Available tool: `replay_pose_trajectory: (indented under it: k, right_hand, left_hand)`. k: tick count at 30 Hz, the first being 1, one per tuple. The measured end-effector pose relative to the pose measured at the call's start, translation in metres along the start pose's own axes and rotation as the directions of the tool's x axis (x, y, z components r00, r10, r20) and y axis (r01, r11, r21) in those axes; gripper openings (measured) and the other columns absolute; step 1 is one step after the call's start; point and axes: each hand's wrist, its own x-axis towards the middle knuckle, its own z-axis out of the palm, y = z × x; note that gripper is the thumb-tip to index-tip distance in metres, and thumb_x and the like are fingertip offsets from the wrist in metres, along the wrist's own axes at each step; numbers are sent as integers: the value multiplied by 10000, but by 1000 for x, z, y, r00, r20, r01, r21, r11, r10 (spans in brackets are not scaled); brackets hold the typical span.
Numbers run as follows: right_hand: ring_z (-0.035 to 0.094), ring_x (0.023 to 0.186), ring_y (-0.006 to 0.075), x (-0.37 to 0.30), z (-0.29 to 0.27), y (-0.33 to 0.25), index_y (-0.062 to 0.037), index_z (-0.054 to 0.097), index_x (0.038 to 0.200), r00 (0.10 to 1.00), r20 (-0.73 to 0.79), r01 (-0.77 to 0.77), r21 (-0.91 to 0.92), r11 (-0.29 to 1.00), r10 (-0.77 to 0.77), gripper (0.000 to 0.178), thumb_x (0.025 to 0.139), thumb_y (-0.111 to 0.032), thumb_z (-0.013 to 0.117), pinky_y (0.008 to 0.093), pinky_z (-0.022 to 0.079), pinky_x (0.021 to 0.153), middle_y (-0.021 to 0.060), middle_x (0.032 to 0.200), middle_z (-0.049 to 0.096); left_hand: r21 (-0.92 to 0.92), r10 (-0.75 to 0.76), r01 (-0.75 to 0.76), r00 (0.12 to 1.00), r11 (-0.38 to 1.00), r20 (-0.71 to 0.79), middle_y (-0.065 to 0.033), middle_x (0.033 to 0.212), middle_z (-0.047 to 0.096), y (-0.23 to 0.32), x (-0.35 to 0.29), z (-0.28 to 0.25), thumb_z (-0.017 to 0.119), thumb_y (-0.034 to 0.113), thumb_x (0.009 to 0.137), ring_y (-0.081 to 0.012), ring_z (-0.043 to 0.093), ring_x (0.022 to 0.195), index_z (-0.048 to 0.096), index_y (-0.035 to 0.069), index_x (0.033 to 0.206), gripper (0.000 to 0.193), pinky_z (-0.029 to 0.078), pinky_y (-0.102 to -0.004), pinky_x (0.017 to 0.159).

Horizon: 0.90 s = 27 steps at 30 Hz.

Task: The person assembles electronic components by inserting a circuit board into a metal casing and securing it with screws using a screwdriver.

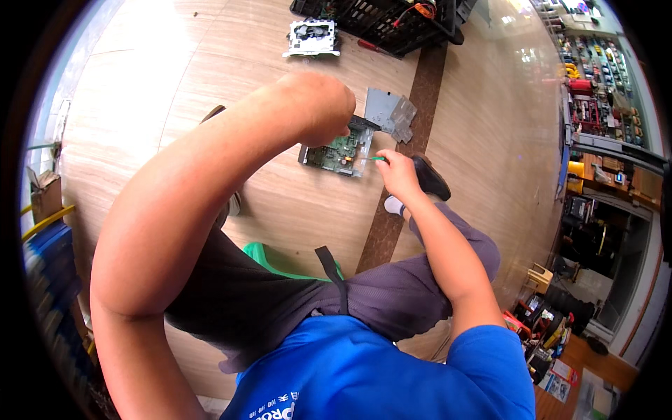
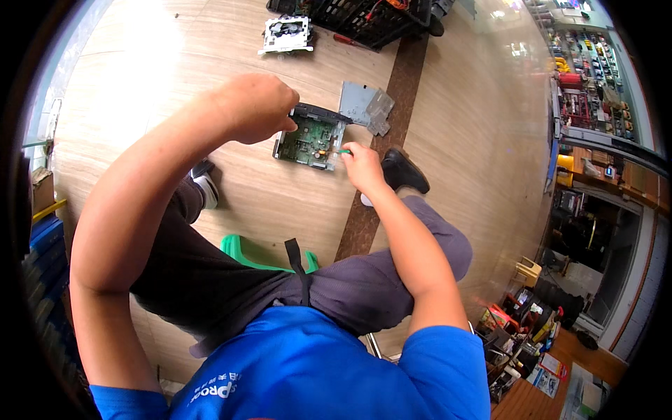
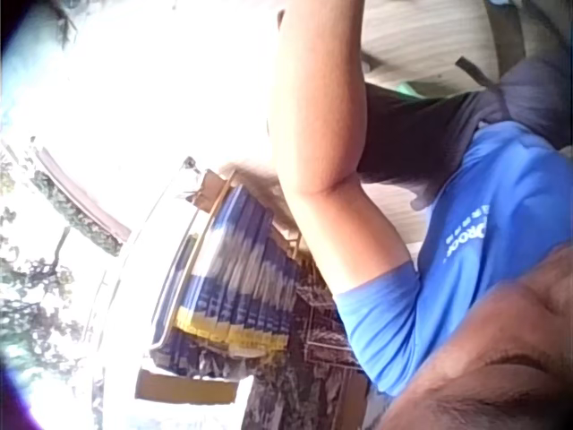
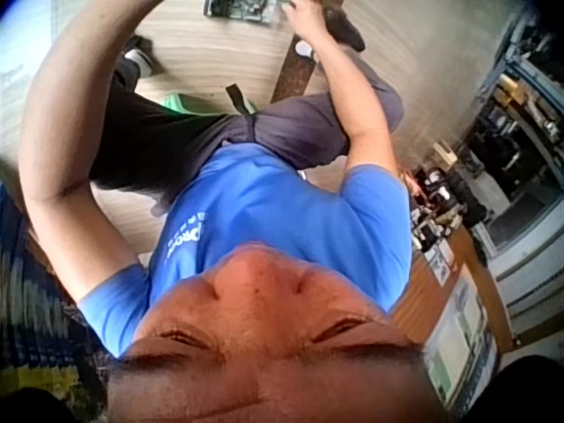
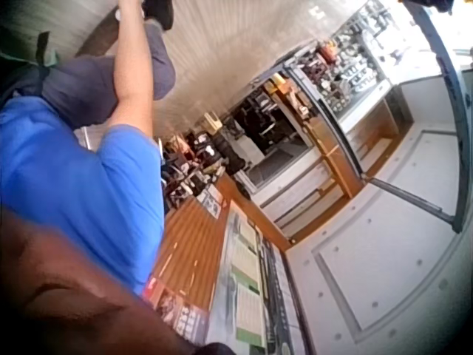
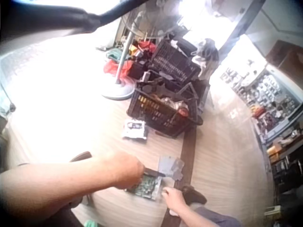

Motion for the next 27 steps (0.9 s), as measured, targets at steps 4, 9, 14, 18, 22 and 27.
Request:
replay_pose_trajectory:
  k: [4, 9, 14, 18, 22, 27]
  right_hand:
    - [645, 936, 385, 2, 29, 28, -47, 662, 1049, 983, 162, -62, -171, 983, 90, 202, 867, -119, 612, 448, 512, 814, 203, 974, 678]
    - [631, 947, 398, 8, 59, 49, -34, 647, 1031, 969, 240, 12, -247, 969, 49, 197, 861, -113, 586, 475, 505, 835, 211, 972, 671]
    - [618, 968, 411, 13, 70, 50, -15, 615, 960, 949, 304, 15, -305, 952, 83, 150, 868, -123, 566, 487, 497, 845, 224, 977, 658]
    - [621, 945, 423, 14, 71, 44, -15, 607, 925, 952, 287, -19, -292, 956, 106, 139, 866, -132, 563, 501, 498, 832, 238, 952, 655]
    - [642, 892, 429, 16, 72, 45, -20, 621, 928, 950, 284, -38, -304, 952, 129, 156, 877, -156, 564, 509, 515, 797, 248, 908, 665]
    - [650, 875, 430, 18, 78, 46, -18, 630, 929, 951, 277, -45, -322, 946, 139, 162, 879, -160, 570, 508, 521, 795, 253, 892, 670]
  left_hand:
    - [2, -14, 14, 1000, 1000, 0, -185, 895, 690, 0, 7, -1, 662, 323, 884, -371, 659, 916, 679, 6, 928, 320, 527, -445, 805]
    - [6, -17, 17, 1000, 1000, 19, -185, 898, 692, -6, 13, 3, 666, 317, 881, -369, 662, 907, 680, 12, 930, 309, 525, -446, 805]
    - [-14, -27, 27, 999, 1000, 32, -180, 901, 694, 1, 21, 3, 669, 316, 879, -363, 665, 909, 690, 27, 932, 294, 525, -446, 801]
    - [-33, -33, 34, 999, 999, 27, -177, 897, 695, 3, 23, 1, 670, 322, 880, -359, 668, 912, 700, 33, 924, 294, 527, -444, 798]
    - [-13, -51, 51, 998, 999, 36, -173, 900, 698, 3, 20, 0, 669, 326, 885, -353, 671, 911, 707, 33, 923, 298, 530, -439, 795]
    - [-14, -58, 59, 997, 998, 42, -165, 898, 702, 3, 20, 0, 671, 325, 887, -344, 675, 910, 713, 32, 915, 297, 536, -433, 790]
